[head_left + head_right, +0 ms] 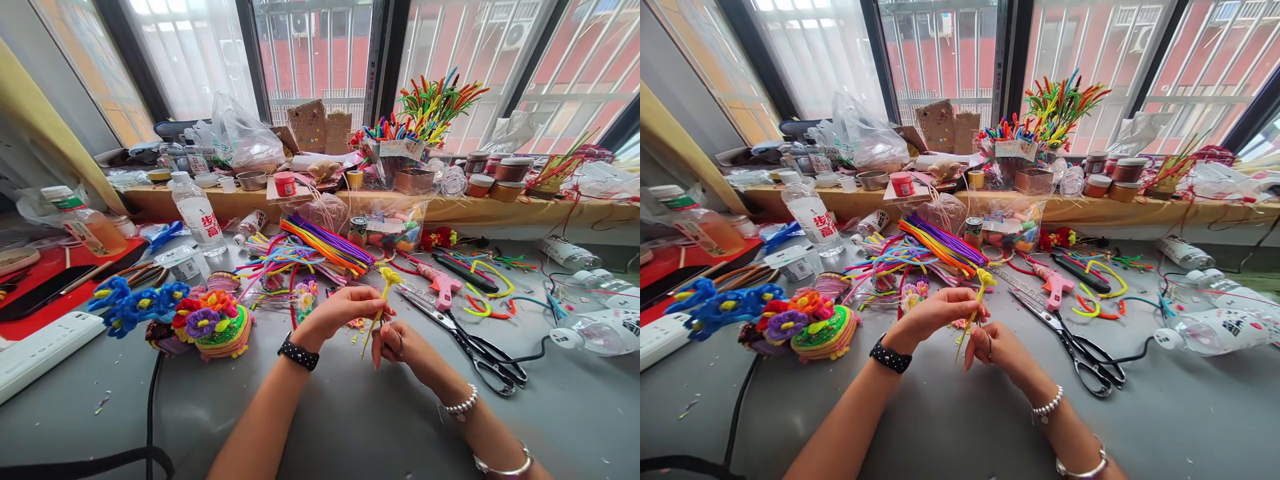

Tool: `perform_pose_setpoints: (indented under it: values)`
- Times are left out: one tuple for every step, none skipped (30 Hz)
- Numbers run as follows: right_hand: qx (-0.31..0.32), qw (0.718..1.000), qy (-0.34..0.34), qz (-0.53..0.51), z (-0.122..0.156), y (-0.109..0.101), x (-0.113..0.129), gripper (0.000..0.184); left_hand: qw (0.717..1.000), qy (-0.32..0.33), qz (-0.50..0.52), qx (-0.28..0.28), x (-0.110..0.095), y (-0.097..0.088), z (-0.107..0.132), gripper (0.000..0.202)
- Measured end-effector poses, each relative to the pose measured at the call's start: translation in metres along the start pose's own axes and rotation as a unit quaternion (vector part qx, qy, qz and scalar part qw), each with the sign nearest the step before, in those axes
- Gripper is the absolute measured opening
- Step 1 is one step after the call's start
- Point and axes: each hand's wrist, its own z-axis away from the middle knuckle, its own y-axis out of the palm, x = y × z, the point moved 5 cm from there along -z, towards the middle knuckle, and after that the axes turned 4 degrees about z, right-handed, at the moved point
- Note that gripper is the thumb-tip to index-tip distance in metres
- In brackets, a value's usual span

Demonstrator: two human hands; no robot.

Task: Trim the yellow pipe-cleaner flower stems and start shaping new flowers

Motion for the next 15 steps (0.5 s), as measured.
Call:
perform_pose_setpoints:
  values:
    - [0.006, 1.000, 0.004, -0.009, 0.0003, 0.0003, -0.0003, 0.062, 1.000, 0.000, 0.005, 0.000, 0.0006, -0.0002, -0.0004, 0.019]
    - [0.013, 1.000, 0.009, -0.024, 0.0007, 0.0007, -0.0009, 0.059, 1.000, -0.001, 0.012, -0.001, 0.0011, -0.0004, -0.0009, 0.019]
    - [0.021, 0.999, 0.014, -0.044, 0.0012, 0.0011, -0.0016, 0.056, 1.000, -0.002, 0.018, -0.001, 0.0016, -0.0006, -0.0012, 0.019]
    - [0.031, 0.997, 0.018, -0.069, 0.0018, 0.0015, -0.0024, 0.054, 1.000, -0.004, 0.024, -0.001, 0.0020, -0.0006, -0.0014, 0.018]
    - [0.043, 0.994, 0.020, -0.095, 0.0024, 0.0022, -0.0030, 0.052, 1.000, -0.004, 0.030, -0.001, 0.0021, -0.0004, -0.0015, 0.018]
    - [0.054, 0.991, 0.020, -0.122, 0.0029, 0.0027, -0.0034, 0.052, 0.999, -0.005, 0.035, -0.001, 0.0021, -0.0001, -0.0015, 0.018]
    - [0.063, 0.987, 0.020, -0.147, 0.0034, 0.0031, -0.0035, 0.051, 0.999, -0.005, 0.040, -0.002, 0.0021, 0.0003, -0.0015, 0.018]
    - [0.071, 0.983, 0.020, -0.171, 0.0038, 0.0034, -0.0035, 0.051, 0.999, -0.005, 0.042, -0.002, 0.0020, 0.0007, -0.0014, 0.019]
    - [0.078, 0.978, 0.021, -0.192, 0.0041, 0.0036, -0.0035, 0.050, 0.999, -0.004, 0.046, -0.004, 0.0019, 0.0008, -0.0014, 0.019]
    - [0.084, 0.973, 0.026, -0.211, 0.0044, 0.0037, -0.0034, 0.048, 0.999, -0.003, 0.053, -0.008, 0.0018, 0.0006, -0.0014, 0.019]
    - [0.087, 0.969, 0.031, -0.230, 0.0046, 0.0036, -0.0033, 0.047, 0.998, 0.000, 0.063, -0.012, 0.0016, 0.0002, -0.0016, 0.019]
    - [0.088, 0.965, 0.037, -0.245, 0.0047, 0.0033, -0.0033, 0.046, 0.997, 0.004, 0.074, -0.016, 0.0013, -0.0005, -0.0018, 0.019]
    - [0.085, 0.962, 0.043, -0.254, 0.0046, 0.0027, -0.0032, 0.045, 0.996, 0.009, 0.086, -0.021, 0.0009, -0.0014, -0.0020, 0.019]
    - [0.076, 0.963, 0.045, -0.256, 0.0043, 0.0015, -0.0031, 0.044, 0.995, 0.013, 0.096, -0.026, 0.0005, -0.0025, -0.0024, 0.018]
    - [0.060, 0.965, 0.045, -0.252, 0.0039, -0.0004, -0.0029, 0.042, 0.994, 0.016, 0.101, -0.034, 0.0000, -0.0039, -0.0027, 0.018]
